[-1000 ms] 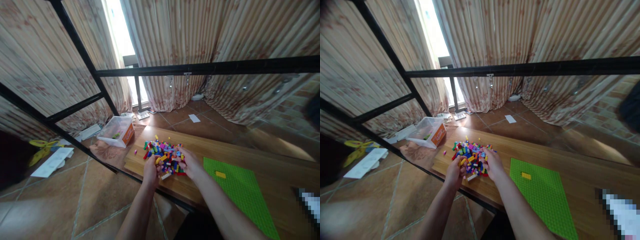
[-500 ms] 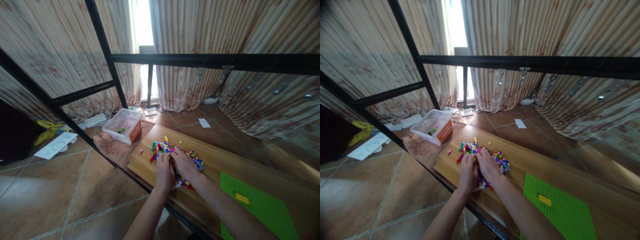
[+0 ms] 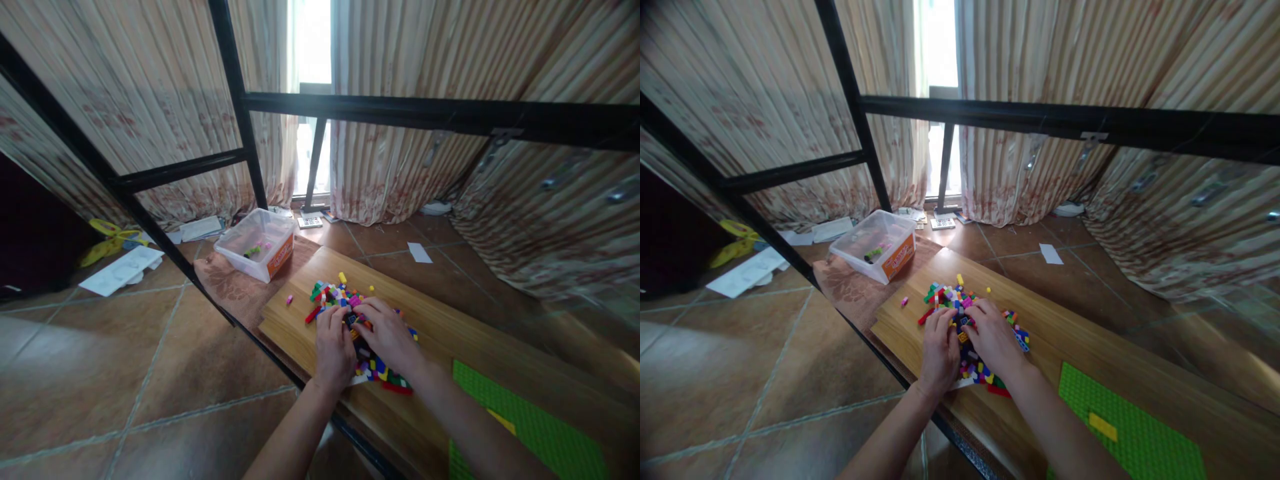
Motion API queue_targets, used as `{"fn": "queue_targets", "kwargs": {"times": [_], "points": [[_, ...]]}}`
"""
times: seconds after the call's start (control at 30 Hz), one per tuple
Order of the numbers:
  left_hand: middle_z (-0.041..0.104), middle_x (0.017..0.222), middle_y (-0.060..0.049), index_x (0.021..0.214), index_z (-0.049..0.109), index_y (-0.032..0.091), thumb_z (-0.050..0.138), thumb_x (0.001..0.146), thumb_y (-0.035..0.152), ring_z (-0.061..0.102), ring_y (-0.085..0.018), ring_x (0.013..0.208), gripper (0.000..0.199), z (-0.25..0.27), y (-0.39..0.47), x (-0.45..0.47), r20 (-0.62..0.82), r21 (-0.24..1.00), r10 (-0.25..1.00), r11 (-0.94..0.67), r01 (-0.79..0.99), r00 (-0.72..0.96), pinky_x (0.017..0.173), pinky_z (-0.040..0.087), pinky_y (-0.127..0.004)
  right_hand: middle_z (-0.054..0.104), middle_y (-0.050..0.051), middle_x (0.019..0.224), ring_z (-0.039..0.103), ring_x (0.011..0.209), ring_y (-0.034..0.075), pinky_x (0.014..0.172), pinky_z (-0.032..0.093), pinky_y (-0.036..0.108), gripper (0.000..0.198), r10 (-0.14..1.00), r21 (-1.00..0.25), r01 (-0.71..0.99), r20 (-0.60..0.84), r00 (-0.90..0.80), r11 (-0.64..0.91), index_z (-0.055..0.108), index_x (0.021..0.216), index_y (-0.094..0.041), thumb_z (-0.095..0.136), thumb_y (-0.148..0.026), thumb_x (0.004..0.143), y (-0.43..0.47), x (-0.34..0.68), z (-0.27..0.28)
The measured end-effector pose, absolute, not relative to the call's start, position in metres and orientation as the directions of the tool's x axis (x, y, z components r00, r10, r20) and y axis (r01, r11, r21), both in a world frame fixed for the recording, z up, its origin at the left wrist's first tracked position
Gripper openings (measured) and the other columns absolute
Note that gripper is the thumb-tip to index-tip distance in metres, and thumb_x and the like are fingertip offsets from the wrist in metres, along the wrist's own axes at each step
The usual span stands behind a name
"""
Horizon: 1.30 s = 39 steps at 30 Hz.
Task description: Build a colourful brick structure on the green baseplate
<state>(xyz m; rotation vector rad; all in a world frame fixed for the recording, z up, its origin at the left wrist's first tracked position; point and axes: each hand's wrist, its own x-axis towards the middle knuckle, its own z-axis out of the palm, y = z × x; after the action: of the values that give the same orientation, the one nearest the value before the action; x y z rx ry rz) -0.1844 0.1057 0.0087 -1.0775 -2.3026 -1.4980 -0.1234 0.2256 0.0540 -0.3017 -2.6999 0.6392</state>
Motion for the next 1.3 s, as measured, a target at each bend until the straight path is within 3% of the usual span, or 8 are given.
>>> {"fn": "queue_targets", "kwargs": {"times": [0.13, 0.23, 0.4, 0.6, 0.97, 1.3], "points": [[0.058, 0.111, -0.009, 0.112, 0.056, 0.018, 0.043, 0.085, 0.006, 0.053, -0.021, 0.109, 0.033, 0.018, 0.097, -0.2, 0.52, 0.743, 0.396, 0.229, 0.63, -0.757, 0.099, 0.044, -0.041, 0.06, 0.008, 0.108, 0.057, 0.103, 0.022, 0.092, 0.046, 0.04, 0.018, 0.278, -0.489, 0.11, 0.285, -0.917, 0.865, 0.064, 0.1, -0.021, 0.059, -0.021, 0.083, 0.233, -0.119, 0.052], [0.059, 0.109, -0.01, 0.111, 0.056, 0.016, 0.048, 0.078, 0.004, 0.053, -0.023, 0.108, 0.036, 0.023, 0.088, -0.225, 0.471, 0.745, 0.37, 0.319, 0.586, -0.801, 0.102, 0.04, -0.044, 0.061, 0.007, 0.109, 0.058, 0.103, 0.022, 0.092, 0.047, 0.039, 0.018, 0.291, -0.495, 0.121, 0.282, -0.914, 0.86, 0.065, 0.099, -0.022, 0.061, -0.022, 0.082, 0.238, -0.115, 0.052], [0.061, 0.113, -0.012, 0.118, 0.055, 0.014, 0.053, 0.071, 0.004, 0.053, -0.026, 0.109, 0.047, 0.022, 0.083, -0.262, 0.383, 0.687, 0.474, 0.428, 0.588, -0.793, 0.098, 0.043, -0.044, 0.062, 0.007, 0.11, 0.059, 0.102, 0.022, 0.089, 0.048, 0.037, 0.019, 0.33, -0.507, 0.161, 0.264, -0.906, 0.847, 0.067, 0.098, -0.022, 0.064, -0.022, 0.08, 0.241, -0.11, 0.055], [0.066, 0.106, -0.01, 0.113, 0.061, 0.015, 0.053, 0.081, 0.013, 0.057, -0.024, 0.101, 0.033, 0.016, 0.089, -0.27, 0.35, 0.656, 0.536, 0.446, 0.609, -0.768, 0.093, 0.045, -0.04, 0.063, 0.007, 0.107, 0.058, 0.103, 0.022, 0.09, 0.047, 0.037, 0.016, 0.322, -0.499, 0.145, 0.29, -0.901, 0.854, 0.068, 0.097, -0.021, 0.061, -0.022, 0.082, 0.237, -0.109, 0.057], [0.07, 0.099, -0.008, 0.101, 0.067, 0.017, 0.051, 0.085, 0.021, 0.063, -0.022, 0.094, 0.023, 0.022, 0.088, -0.283, 0.403, 0.688, 0.473, 0.408, 0.6, -0.784, 0.09, 0.048, -0.035, 0.063, 0.005, 0.107, 0.06, 0.1, 0.02, 0.087, 0.047, 0.034, 0.016, 0.361, -0.564, 0.133, 0.315, -0.878, 0.815, 0.068, 0.096, -0.023, 0.054, -0.024, 0.088, 0.232, -0.108, 0.07], [0.071, 0.098, -0.007, 0.1, 0.068, 0.017, 0.052, 0.083, 0.023, 0.066, -0.019, 0.09, 0.024, 0.025, 0.09, -0.288, 0.341, 0.832, 0.42, 0.282, 0.478, -0.841, 0.084, 0.051, -0.031, 0.066, 0.005, 0.099, 0.062, 0.093, 0.018, 0.082, 0.048, 0.032, 0.015, 0.41, -0.623, 0.121, 0.346, -0.844, 0.773, 0.068, 0.091, -0.022, 0.054, -0.025, 0.087, 0.232, -0.109, 0.083]]}}
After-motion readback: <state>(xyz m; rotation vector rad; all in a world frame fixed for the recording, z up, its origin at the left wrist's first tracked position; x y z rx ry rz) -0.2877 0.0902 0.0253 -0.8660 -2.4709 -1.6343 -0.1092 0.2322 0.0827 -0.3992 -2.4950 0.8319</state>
